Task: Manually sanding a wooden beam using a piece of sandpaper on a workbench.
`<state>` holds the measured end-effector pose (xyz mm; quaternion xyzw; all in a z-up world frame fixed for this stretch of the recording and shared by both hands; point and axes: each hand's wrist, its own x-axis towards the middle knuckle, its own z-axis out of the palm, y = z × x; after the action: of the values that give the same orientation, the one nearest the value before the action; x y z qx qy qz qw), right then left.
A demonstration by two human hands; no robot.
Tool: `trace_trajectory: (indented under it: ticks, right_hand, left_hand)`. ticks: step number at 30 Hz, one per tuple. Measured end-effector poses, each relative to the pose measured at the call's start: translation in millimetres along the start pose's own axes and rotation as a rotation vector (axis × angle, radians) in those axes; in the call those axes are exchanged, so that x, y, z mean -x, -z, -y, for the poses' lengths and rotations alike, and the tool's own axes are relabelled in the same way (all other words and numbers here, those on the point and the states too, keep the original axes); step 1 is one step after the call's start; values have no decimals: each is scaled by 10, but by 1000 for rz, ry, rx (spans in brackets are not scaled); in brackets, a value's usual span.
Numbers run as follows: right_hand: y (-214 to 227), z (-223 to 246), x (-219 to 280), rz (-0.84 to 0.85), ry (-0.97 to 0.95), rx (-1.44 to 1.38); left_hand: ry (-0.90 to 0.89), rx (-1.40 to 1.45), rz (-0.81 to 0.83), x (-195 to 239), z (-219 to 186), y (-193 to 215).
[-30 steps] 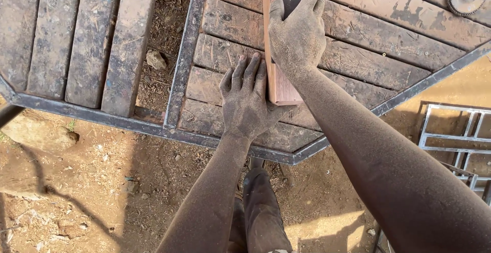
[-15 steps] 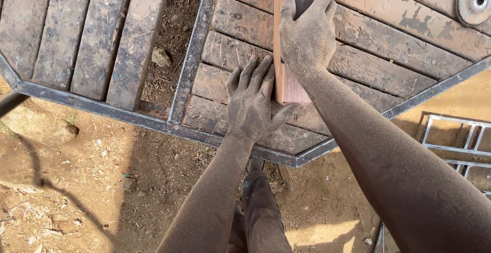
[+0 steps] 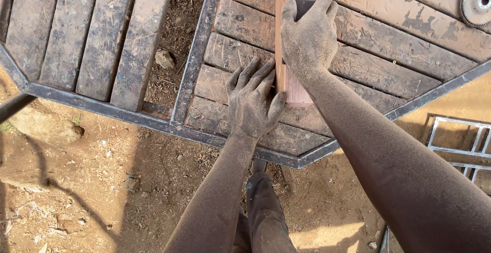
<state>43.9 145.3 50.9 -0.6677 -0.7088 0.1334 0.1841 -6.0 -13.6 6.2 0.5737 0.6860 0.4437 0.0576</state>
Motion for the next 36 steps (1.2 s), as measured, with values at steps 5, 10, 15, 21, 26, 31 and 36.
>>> trace_trajectory:
  ticks: [5, 10, 15, 21, 26, 31, 36]
  right_hand:
    - [-25, -28, 2, 15, -5, 9]
    - [58, 42, 6, 26, 4, -7]
    - [119, 113, 25, 57, -15, 9]
    - [56, 52, 56, 18, -20, 9]
    - [328, 80, 196, 125, -16, -145]
    - [257, 119, 226, 102, -32, -39]
    - [406, 204, 119, 227, -86, -130]
  left_hand:
    - [16, 7, -41, -8, -28, -3]
    - [35, -57, -50, -71, -86, 2]
    - [27, -170, 1, -94, -85, -13]
    - [-11, -319, -89, -47, 0, -179]
    - [102, -456, -122, -311, 125, -365]
    - [274, -607, -255, -901, 389, -615]
    - [351, -688, -246, -1119, 394, -666]
